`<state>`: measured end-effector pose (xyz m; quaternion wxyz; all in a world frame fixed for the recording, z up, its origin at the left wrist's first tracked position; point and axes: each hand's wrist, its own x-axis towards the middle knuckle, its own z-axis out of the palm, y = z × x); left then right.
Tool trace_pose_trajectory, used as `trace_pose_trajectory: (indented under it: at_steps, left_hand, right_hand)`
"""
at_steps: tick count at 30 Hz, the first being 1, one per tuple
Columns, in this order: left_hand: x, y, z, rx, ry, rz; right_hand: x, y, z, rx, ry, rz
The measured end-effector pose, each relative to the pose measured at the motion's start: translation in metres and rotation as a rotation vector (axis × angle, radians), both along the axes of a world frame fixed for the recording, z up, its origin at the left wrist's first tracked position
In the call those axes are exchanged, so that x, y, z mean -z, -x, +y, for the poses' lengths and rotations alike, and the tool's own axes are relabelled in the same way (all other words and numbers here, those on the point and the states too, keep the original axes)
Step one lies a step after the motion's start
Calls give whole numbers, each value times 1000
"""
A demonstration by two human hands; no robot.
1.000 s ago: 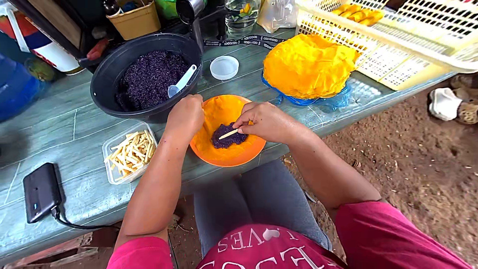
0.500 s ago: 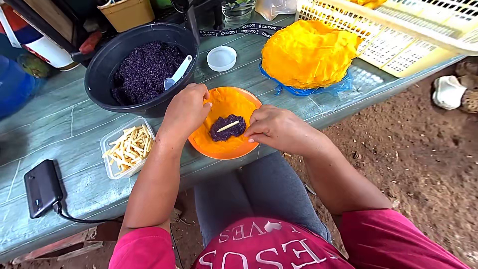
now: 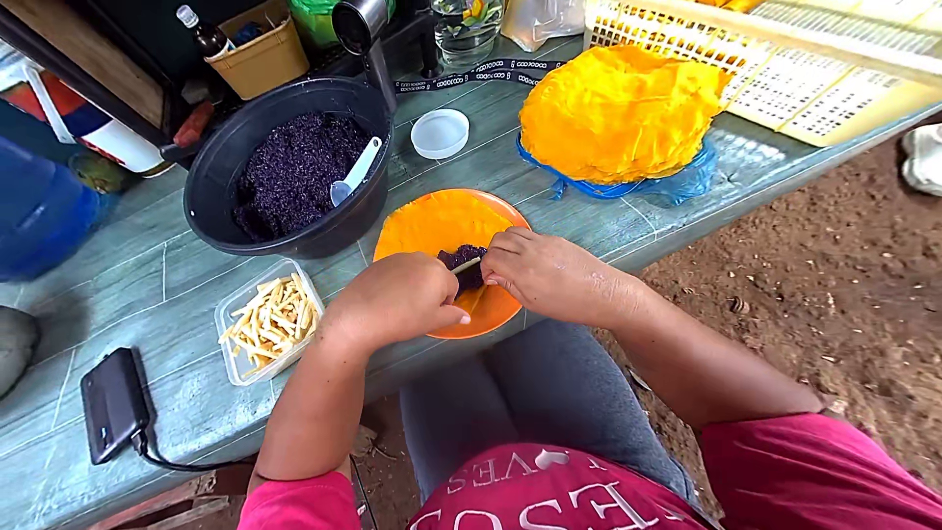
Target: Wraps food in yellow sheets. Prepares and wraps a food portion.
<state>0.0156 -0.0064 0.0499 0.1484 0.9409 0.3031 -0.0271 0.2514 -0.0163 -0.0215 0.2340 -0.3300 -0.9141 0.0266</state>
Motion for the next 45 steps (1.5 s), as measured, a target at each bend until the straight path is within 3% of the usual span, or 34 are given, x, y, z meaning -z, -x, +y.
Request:
trace_pose_trajectory:
  at_steps: [8, 14, 20, 26, 31, 36, 41, 43, 45]
  left_hand:
    - [10, -12, -2, 11, -159, 2]
    - [3, -1, 8, -14, -132, -130]
    - [0, 5, 20, -90, -55, -203]
    - [-6, 2, 21, -252, -5, -175]
    - [-1, -1, 27, -395, -110, -107]
    - [9, -7, 31, -465, -215, -68]
    - [17, -8, 34, -429, -250, -32]
    - [16, -8, 34, -428, -227, -19]
    - [14, -8, 35, -438, -198, -6]
  right_hand:
    - [-3, 3, 5, 42, 52, 34]
    - [-5, -9, 6, 8, 173, 184]
    - [3, -10, 9, -7, 83, 267]
    - [-21, -3, 17, 126, 471, 387]
    - [-41, 18, 44, 305, 641, 248]
    - [-50, 29, 61, 344, 600, 66]
    - [-51, 33, 61, 366, 600, 96]
    - [-46, 31, 52, 323, 482, 180]
    - [-34, 28, 43, 190, 223, 267]
